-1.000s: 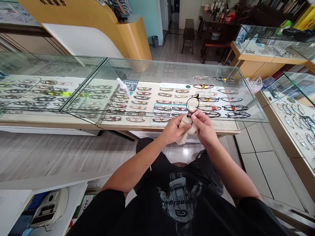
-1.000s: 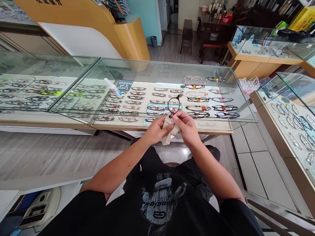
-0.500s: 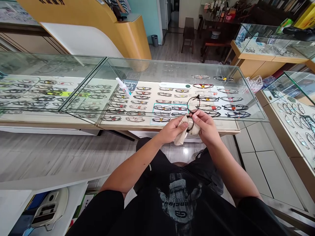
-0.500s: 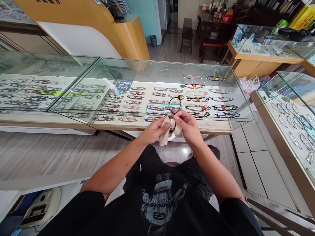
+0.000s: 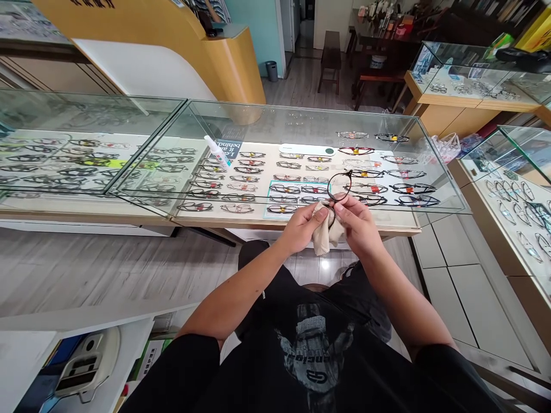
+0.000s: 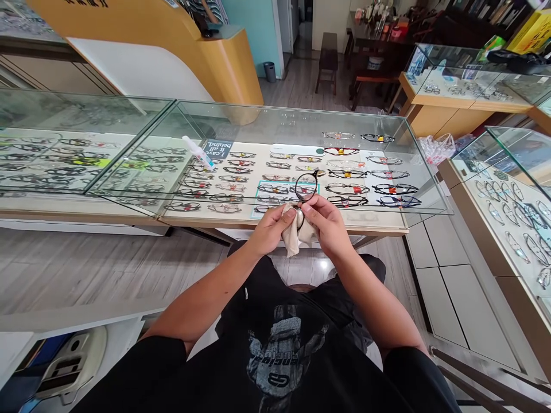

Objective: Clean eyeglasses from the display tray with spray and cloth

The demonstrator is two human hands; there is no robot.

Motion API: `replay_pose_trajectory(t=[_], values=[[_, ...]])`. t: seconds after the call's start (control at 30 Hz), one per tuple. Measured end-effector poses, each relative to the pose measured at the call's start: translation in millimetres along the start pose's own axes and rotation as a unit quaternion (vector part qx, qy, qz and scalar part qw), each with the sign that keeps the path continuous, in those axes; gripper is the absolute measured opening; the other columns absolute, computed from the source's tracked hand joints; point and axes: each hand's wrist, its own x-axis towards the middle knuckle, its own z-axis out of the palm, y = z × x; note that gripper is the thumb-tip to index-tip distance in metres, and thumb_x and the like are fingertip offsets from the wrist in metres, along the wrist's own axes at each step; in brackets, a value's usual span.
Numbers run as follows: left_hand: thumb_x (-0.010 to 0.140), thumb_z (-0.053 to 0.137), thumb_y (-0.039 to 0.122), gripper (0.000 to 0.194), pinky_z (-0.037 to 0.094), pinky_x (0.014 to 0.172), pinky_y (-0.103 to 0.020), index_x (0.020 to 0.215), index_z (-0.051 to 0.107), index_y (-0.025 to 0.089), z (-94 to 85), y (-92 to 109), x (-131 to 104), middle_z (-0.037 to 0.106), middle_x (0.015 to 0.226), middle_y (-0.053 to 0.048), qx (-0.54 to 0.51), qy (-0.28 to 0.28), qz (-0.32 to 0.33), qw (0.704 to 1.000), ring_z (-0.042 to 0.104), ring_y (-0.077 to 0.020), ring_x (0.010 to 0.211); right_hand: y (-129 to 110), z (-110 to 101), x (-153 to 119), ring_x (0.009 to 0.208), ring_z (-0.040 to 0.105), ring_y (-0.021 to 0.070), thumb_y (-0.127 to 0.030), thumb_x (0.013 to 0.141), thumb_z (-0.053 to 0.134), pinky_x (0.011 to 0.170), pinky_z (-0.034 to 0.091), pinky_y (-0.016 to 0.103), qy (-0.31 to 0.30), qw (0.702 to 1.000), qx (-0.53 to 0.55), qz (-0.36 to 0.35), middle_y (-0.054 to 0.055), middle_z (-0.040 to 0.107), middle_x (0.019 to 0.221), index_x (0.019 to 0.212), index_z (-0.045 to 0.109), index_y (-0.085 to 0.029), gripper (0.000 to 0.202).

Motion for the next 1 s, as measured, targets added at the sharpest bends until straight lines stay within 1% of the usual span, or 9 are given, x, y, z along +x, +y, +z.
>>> replay_pose_trajectory(t=[0.13, 0.23, 0.3, 0.47, 0.57, 0.7, 0.83, 0.9, 1.0], values=[[0.091, 0.072, 0.070, 0.052, 0.049, 0.076, -0.028, 0.095, 0.073, 0.018, 0.0, -2.3, -4.1, 0.066, 0.083, -0.003, -0.023, 0.002, -0.010, 1.000, 0.059, -0.0165, 0.078, -0.8, 1.7, 0.8, 0.086, 0.066, 0.0168, -0.047, 0.076, 0.094, 0.080, 0.056, 0.029, 0.015, 1.000, 0.017, -0.002, 0.001, 0.071, 0.099, 0.084, 0.073, -0.026, 0.032], [0.091, 0.074, 0.066, 0.049, 0.051, 0.081, -0.028, 0.104, 0.075, 0.019, 0.5, -7.7, -5.5, 0.070, 0.091, -0.004, -0.060, -0.002, -0.026, 0.998, 0.063, -0.0178, 0.086, -0.9, 1.8, 1.1, 0.087, 0.066, 0.0161, -0.048, 0.075, 0.095, 0.080, 0.056, 0.028, 0.011, 1.000, 0.029, 0.000, 0.001, 0.070, 0.099, 0.083, 0.073, -0.026, 0.032], [0.090, 0.075, 0.066, 0.049, 0.051, 0.079, -0.027, 0.101, 0.075, 0.018, 0.7, -11.3, -4.9, 0.069, 0.087, -0.004, -0.067, 0.009, -0.028, 0.997, 0.062, -0.0165, 0.081, -0.8, 1.8, 0.9, 0.088, 0.066, 0.0165, -0.048, 0.076, 0.094, 0.081, 0.056, 0.028, 0.006, 1.000, 0.023, -0.001, 0.001, 0.070, 0.099, 0.084, 0.073, -0.027, 0.032], [0.086, 0.078, 0.070, 0.054, 0.044, 0.063, -0.024, 0.088, 0.072, 0.016, 1.3, -15.0, -1.4, 0.061, 0.073, 0.000, -0.071, 0.030, -0.038, 0.996, 0.052, -0.0116, 0.065, 1.1, 1.8, -0.8, 0.085, 0.064, 0.0174, -0.050, 0.078, 0.093, 0.079, 0.056, 0.030, -0.021, 1.000, -0.004, -0.006, 0.001, 0.071, 0.099, 0.088, 0.072, -0.027, 0.032], [0.079, 0.088, 0.063, 0.051, 0.042, 0.061, -0.023, 0.092, 0.073, 0.015, 1.6, -12.7, -0.5, 0.061, 0.073, 0.001, -0.088, 0.019, -0.044, 0.995, 0.051, -0.0101, 0.064, 2.9, 1.3, -1.2, 0.080, 0.061, 0.0156, -0.049, 0.079, 0.093, 0.074, 0.054, 0.028, -0.029, 1.000, 0.004, 0.008, 0.001, 0.070, 0.095, 0.088, 0.072, -0.026, 0.032], [0.068, 0.099, 0.047, 0.048, 0.043, 0.064, -0.022, 0.093, 0.073, 0.015, 3.9, -7.9, -1.5, 0.062, 0.075, 0.003, -0.118, 0.011, -0.047, 0.992, 0.052, -0.0096, 0.067, 3.8, 2.7, -1.3, 0.081, 0.062, 0.0163, -0.051, 0.079, 0.092, 0.073, 0.054, 0.028, -0.006, 1.000, 0.012, 0.004, 0.001, 0.070, 0.095, 0.087, 0.073, -0.027, 0.032], [0.071, 0.098, 0.044, 0.045, 0.046, 0.068, -0.023, 0.096, 0.073, 0.017, 9.7, -6.4, -3.5, 0.067, 0.080, 0.002, -0.145, 0.046, -0.048, 0.987, 0.057, -0.0106, 0.072, 3.8, 6.0, -2.2, 0.089, 0.065, 0.0187, -0.055, 0.078, 0.091, 0.079, 0.056, 0.030, 0.027, 0.999, 0.005, -0.029, 0.002, 0.072, 0.100, 0.089, 0.074, -0.029, 0.032], [0.073, 0.096, 0.047, 0.044, 0.048, 0.070, -0.023, 0.097, 0.074, 0.018, 12.9, -6.9, -4.2, 0.069, 0.082, 0.001, -0.161, 0.075, -0.053, 0.983, 0.060, -0.0116, 0.074, 4.1, 7.6, -3.0, 0.093, 0.066, 0.0187, -0.054, 0.079, 0.090, 0.085, 0.057, 0.031, 0.033, 0.999, 0.003, -0.043, 0.002, 0.073, 0.101, 0.092, 0.075, -0.030, 0.031], [0.071, 0.097, 0.047, 0.045, 0.050, 0.071, -0.024, 0.098, 0.075, 0.019, 16.6, -7.0, -4.0, 0.072, 0.086, 0.000, -0.187, 0.107, -0.061, 0.975, 0.064, -0.0128, 0.076, 4.7, 10.1, -4.3, 0.099, 0.067, 0.0191, -0.052, 0.081, 0.089, 0.093, 0.056, 0.033, 0.036, 0.997, 0.001, -0.064, 0.002, 0.072, 0.103, 0.097, 0.076, -0.031, 0.030]])
